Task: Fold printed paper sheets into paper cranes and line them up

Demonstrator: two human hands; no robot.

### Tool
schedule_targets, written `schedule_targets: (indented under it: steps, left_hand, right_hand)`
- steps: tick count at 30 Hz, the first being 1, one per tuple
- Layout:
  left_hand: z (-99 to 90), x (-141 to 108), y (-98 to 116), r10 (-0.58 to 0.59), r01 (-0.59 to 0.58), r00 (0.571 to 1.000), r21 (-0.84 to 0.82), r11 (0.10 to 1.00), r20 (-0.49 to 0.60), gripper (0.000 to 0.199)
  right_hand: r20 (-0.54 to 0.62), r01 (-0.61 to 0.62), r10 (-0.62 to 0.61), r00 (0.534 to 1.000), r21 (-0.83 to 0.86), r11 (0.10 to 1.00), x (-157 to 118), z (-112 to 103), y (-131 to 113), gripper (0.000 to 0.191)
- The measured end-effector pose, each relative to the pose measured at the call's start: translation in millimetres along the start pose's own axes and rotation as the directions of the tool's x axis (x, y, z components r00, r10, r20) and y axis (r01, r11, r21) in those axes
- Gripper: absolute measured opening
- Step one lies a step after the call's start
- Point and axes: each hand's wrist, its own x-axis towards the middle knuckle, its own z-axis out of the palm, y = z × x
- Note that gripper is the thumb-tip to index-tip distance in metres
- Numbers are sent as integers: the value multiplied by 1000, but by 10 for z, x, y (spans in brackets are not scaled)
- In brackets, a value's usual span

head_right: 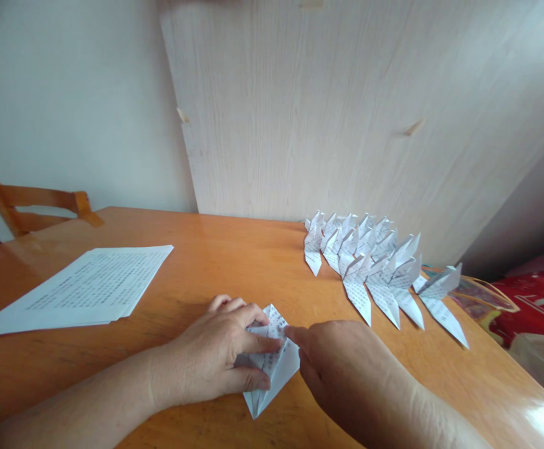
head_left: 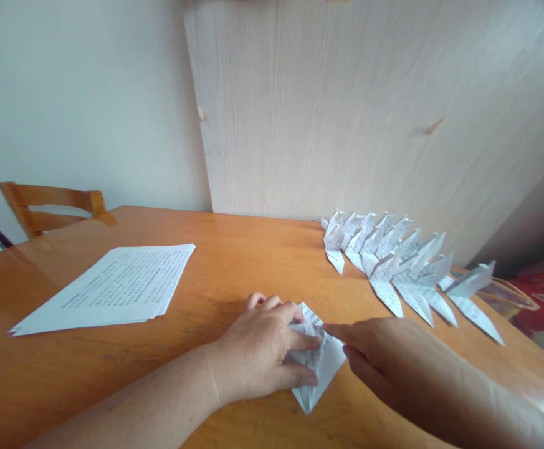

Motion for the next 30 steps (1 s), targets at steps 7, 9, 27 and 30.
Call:
schedule_targets:
  steps: [7, 9, 27, 30]
  left_hand:
    - [1, 3, 4, 6, -6, 1000, 2, 1000, -7, 42]
    - [-2, 9, 2, 5, -5, 1000, 5, 1000, -5, 42]
    - [1, 4, 0, 17, -17, 1000, -2, 1000, -9, 42]
    - [-2, 5, -2, 17, -17, 1000, -7, 1000, -12, 45]
  right_hand:
    - [110, 16, -3, 994, -122, 992, -40, 171, 59, 34]
    - [104, 6, 11, 994, -164, 986, -47, 195, 79, 34]
    - [76, -29, 36, 996, -93, 995, -33, 115, 102, 37]
    - [26, -38, 39, 999, -34, 999, -25, 69, 98, 35]
